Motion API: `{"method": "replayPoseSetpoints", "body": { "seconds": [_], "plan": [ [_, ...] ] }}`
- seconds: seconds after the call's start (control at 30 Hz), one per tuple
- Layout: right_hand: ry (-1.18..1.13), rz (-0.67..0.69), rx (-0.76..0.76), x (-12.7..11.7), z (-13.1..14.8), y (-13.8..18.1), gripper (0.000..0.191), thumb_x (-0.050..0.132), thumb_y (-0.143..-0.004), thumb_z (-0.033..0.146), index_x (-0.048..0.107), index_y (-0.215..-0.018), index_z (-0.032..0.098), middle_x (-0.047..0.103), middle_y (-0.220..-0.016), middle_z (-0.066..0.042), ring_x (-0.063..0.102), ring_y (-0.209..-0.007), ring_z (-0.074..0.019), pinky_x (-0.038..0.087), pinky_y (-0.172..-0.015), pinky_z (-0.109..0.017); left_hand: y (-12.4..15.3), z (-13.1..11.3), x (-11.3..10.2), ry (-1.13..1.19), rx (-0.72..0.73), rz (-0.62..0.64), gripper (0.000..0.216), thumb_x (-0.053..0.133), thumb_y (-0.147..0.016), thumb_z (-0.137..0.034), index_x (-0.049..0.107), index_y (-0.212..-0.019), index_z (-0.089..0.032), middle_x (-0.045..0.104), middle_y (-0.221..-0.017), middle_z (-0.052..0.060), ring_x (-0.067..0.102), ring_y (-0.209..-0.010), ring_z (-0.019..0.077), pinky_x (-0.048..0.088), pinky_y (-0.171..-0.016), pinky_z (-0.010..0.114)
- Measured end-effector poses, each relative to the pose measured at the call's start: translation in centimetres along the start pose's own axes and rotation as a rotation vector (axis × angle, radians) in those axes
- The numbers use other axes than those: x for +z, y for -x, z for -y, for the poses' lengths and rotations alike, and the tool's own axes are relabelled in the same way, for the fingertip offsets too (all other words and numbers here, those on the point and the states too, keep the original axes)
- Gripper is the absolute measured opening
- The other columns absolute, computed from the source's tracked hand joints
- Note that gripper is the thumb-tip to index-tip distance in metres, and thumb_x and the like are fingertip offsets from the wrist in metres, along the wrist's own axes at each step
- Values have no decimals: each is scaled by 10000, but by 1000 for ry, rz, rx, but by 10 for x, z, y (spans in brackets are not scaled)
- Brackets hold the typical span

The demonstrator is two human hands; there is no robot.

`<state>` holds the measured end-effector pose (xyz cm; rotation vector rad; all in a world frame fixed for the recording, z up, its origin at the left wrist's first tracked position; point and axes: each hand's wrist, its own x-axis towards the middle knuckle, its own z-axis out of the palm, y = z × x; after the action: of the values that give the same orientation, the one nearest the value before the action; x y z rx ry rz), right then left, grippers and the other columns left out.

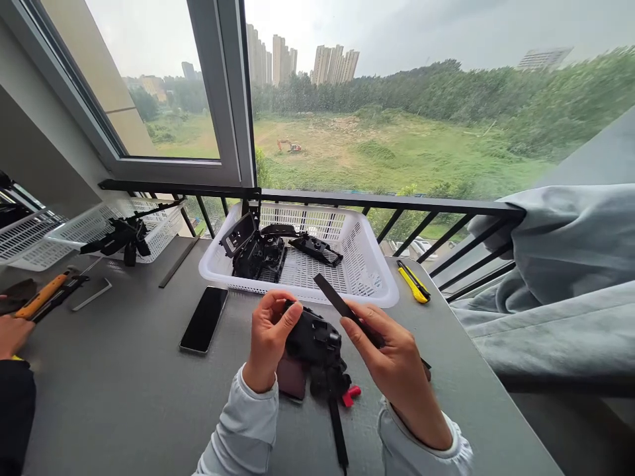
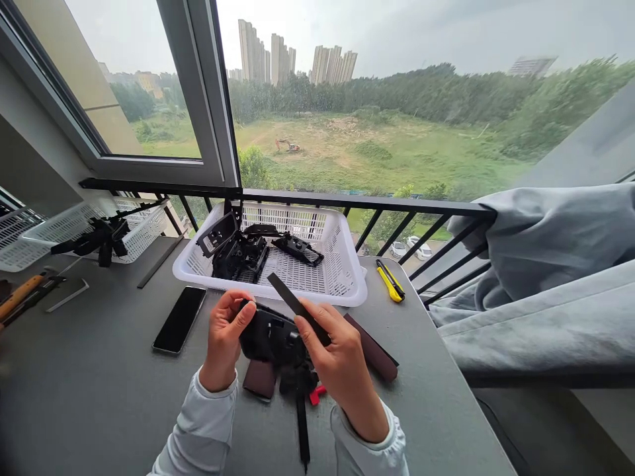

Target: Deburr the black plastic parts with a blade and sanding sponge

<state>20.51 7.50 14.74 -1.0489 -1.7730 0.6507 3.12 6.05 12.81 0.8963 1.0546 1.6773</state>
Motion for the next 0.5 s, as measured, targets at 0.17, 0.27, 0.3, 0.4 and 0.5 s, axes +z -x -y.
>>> {"method": "replayPoseSetpoints", "body": {
  "seconds": [0.17, 0.27, 0.3, 0.4, 0.5],
  "plan": [
    [-35, -11, 32, 5, -5, -2, 231, 608, -882, 310, 714, -1067, 220, 743, -998, -72, 697, -897, -230, 563, -828, -347, 1, -4, -1, 32, -62, 140, 332, 776, -695, -456, 604, -711, -172, 468, -569, -52, 365, -497, 64, 299, -464, 183],
    [-77, 37, 88, 8, -6, -3, 252, 603, -884, 329, 709, -1075, 202, 754, -986, -79, 706, -884, -236, 562, -839, -358, 1, -2, -2, 54, -50, 220, 347, 752, -711, -496, 638, -746, -170, 504, -607, -30, 385, -524, 76, 317, -486, 196],
    [-93, 67, 107, 9, -6, -3, 258, 598, -886, 334, 709, -1076, 199, 758, -978, -79, 709, -877, -235, 564, -836, -356, 1, -1, -3, 62, -43, 229, 346, 740, -725, -502, 649, -761, -170, 519, -629, -22, 398, -542, 81, 327, -501, 198],
    [-142, 182, 127, 9, -2, -5, 267, 575, -898, 344, 711, -1081, 206, 760, -1003, -73, 709, -893, -231, 566, -830, -336, 0, 2, -5, 95, -50, 219, 328, 693, -774, -503, 660, -801, -177, 551, -687, -8, 429, -577, 90, 350, -529, 201],
    [-180, 282, 138, 10, 2, -6, 287, 546, -910, 347, 709, -1101, 207, 754, -1053, -70, 702, -928, -229, 562, -828, -318, 0, 3, -4, 82, -9, 178, 326, 691, -771, -502, 641, -806, -182, 570, -706, -6, 460, -588, 98, 376, -543, 205]
  ]
}}
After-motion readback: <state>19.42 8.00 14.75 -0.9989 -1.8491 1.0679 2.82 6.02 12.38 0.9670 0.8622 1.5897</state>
